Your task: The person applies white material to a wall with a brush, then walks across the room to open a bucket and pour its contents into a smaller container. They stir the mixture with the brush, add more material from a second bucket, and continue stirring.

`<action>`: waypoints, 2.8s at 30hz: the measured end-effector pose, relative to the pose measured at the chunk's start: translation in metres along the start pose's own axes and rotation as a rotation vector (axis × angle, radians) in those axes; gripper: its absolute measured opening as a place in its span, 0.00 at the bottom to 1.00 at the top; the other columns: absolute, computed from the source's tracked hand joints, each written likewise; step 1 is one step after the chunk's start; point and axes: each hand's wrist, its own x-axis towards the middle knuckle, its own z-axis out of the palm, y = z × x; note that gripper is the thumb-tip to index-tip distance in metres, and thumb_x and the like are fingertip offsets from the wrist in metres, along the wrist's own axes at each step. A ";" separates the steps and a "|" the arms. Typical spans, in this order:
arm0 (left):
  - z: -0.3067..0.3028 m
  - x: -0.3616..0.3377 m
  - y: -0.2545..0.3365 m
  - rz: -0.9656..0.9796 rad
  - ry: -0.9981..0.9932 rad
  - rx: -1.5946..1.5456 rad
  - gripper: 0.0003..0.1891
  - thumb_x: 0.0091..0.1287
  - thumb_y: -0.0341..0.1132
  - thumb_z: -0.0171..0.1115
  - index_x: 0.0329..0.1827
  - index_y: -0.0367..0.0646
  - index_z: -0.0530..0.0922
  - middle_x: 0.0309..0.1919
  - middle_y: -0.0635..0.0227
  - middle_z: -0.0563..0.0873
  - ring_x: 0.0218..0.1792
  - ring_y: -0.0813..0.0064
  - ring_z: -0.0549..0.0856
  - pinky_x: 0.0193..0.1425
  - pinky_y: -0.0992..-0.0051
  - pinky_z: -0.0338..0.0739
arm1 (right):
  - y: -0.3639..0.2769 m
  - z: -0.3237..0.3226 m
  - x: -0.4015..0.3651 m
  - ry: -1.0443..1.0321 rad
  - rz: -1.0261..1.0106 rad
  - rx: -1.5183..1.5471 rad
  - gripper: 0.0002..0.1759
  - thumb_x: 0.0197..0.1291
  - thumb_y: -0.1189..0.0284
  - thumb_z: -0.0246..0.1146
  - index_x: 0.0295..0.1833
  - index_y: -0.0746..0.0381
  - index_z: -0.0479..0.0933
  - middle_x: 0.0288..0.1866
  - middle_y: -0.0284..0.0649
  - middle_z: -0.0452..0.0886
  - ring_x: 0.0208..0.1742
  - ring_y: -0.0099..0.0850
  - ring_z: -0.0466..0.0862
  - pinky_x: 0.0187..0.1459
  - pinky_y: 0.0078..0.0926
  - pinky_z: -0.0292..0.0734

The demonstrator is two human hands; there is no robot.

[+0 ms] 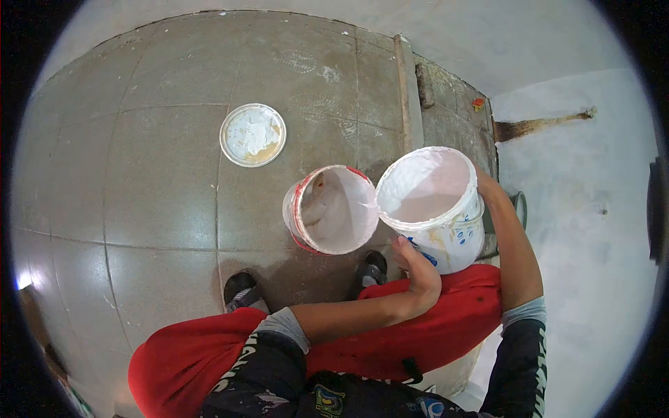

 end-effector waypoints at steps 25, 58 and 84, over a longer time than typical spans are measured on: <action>0.026 -0.036 0.039 -0.013 0.272 0.060 0.23 0.77 0.58 0.44 0.48 0.45 0.74 0.43 0.66 0.77 0.46 0.74 0.74 0.55 0.73 0.69 | 0.003 0.004 0.014 -0.017 -0.026 -0.045 0.22 0.72 0.61 0.54 0.63 0.63 0.76 0.59 0.39 0.81 0.56 0.27 0.79 0.59 0.27 0.74; 0.038 -0.082 0.090 -0.268 0.142 0.126 0.38 0.70 0.68 0.43 0.66 0.42 0.64 0.56 0.50 0.71 0.59 0.59 0.72 0.67 0.63 0.64 | -0.025 0.029 -0.008 0.005 0.113 0.039 0.23 0.71 0.55 0.51 0.56 0.60 0.82 0.51 0.39 0.86 0.44 0.28 0.86 0.46 0.27 0.81; 0.041 -0.082 0.115 -0.373 0.023 -0.184 0.29 0.73 0.60 0.46 0.62 0.44 0.67 0.55 0.64 0.79 0.54 0.72 0.78 0.62 0.72 0.71 | -0.035 0.027 -0.009 -0.112 0.260 0.123 0.28 0.74 0.50 0.46 0.59 0.62 0.78 0.50 0.38 0.87 0.39 0.27 0.88 0.42 0.25 0.85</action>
